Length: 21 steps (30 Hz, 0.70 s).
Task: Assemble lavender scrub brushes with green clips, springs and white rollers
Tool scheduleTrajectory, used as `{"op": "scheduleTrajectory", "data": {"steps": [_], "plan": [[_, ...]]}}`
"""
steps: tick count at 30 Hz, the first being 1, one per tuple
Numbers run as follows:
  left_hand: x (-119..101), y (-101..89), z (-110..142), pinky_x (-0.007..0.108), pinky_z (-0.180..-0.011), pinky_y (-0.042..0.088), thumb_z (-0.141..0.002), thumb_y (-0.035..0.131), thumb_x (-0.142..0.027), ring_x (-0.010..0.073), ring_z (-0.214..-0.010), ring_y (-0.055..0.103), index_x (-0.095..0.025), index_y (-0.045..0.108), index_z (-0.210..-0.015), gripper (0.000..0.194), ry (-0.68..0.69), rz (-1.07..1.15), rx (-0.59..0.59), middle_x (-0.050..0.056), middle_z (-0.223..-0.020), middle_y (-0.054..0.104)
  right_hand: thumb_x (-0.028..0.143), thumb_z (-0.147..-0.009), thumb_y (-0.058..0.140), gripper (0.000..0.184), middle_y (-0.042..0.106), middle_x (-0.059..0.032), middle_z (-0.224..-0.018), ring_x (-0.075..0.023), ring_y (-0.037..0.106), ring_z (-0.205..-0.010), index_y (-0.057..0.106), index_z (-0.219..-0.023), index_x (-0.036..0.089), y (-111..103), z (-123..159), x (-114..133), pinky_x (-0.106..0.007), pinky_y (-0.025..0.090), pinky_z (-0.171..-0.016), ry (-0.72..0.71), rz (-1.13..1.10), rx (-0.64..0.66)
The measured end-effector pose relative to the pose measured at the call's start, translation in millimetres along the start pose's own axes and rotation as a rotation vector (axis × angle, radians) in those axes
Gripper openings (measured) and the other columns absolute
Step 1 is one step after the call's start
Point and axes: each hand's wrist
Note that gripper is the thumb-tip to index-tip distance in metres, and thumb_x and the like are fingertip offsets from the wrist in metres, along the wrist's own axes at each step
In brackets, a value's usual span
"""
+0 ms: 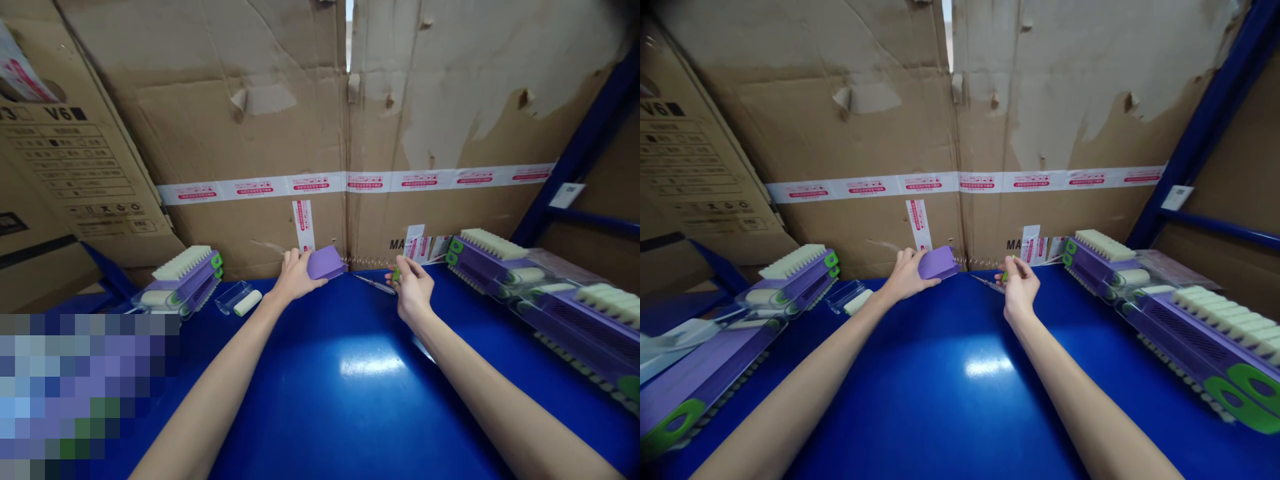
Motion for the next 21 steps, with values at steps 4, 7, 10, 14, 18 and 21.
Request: {"op": "scheduleTrajectory", "data": {"steps": [4, 7, 10, 14, 18, 21], "plan": [[3, -0.3, 20, 0.044, -0.094, 0.039, -0.06, 0.073, -0.035, 0.0276, -0.107, 0.042, -0.015, 0.04, -0.117, 0.069, 0.037, 0.09, -0.175, 0.009, -0.106, 0.042, 0.042, -0.064, 0.074, 0.043, 0.063, 0.0003, -0.069, -0.0094, 0.057, -0.048, 0.06, -0.095, 0.015, 6, 6, 14, -0.023, 0.047, -0.046, -0.215, 0.041, 0.021], [2, 1.2, 33, 0.041, -0.091, 0.042, -0.057, 0.075, -0.029, 0.0252, -0.105, 0.048, -0.017, 0.035, -0.113, 0.069, 0.016, 0.21, -0.263, 0.009, -0.108, 0.042, 0.041, -0.073, 0.067, 0.038, 0.064, -0.0008, -0.073, -0.0101, 0.057, -0.051, 0.061, -0.101, 0.016, 12, 21, 23, -0.026, 0.049, -0.05, -0.439, 0.173, 0.137], [-3, 3.8, 45, 0.04, -0.092, 0.043, -0.058, 0.076, -0.028, 0.0243, -0.105, 0.051, -0.018, 0.032, -0.112, 0.071, 0.04, 0.308, -0.287, 0.01, -0.111, 0.045, 0.035, -0.077, 0.065, 0.033, 0.066, -0.0027, -0.08, -0.0124, 0.061, -0.062, 0.062, -0.105, 0.018, 15, 40, 25, -0.029, 0.053, -0.059, -0.642, 0.302, 0.278], [-13, 9.8, 56, 0.043, -0.099, 0.039, -0.059, 0.078, -0.031, 0.027, -0.117, 0.048, -0.02, 0.03, -0.114, 0.074, 0.066, 0.347, -0.323, 0.013, -0.121, 0.044, 0.025, -0.079, 0.064, 0.03, 0.068, -0.0031, -0.085, -0.0133, 0.062, -0.07, 0.062, -0.109, 0.021, 16, 61, 25, -0.031, 0.054, -0.066, -0.996, 0.49, 0.39], [-18, 13.0, 60, 0.044, -0.099, 0.04, -0.057, 0.08, -0.038, 0.0283, -0.12, 0.047, -0.02, 0.031, -0.114, 0.078, -0.013, 0.377, -0.355, 0.015, -0.125, 0.044, 0.015, -0.077, 0.065, 0.04, 0.068, -0.0037, -0.087, -0.0144, 0.061, -0.071, 0.059, -0.115, 0.022, 16, 74, 33, -0.031, 0.054, -0.063, -1.252, 0.475, 0.401], [-18, 11.0, 61, 0.042, -0.093, 0.045, -0.057, 0.08, -0.043, 0.0277, -0.114, 0.053, -0.02, 0.031, -0.115, 0.08, -0.117, 0.39, -0.352, 0.014, -0.122, 0.049, 0.011, -0.074, 0.066, 0.046, 0.067, -0.0041, -0.087, -0.015, 0.062, -0.071, 0.059, -0.117, 0.023, 17, 80, 38, -0.03, 0.054, -0.061, -1.308, 0.43, 0.401]]}}
Point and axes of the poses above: each hand's wrist, its own z-axis away from the middle knuckle, its own y-axis out of the palm, x = y × z
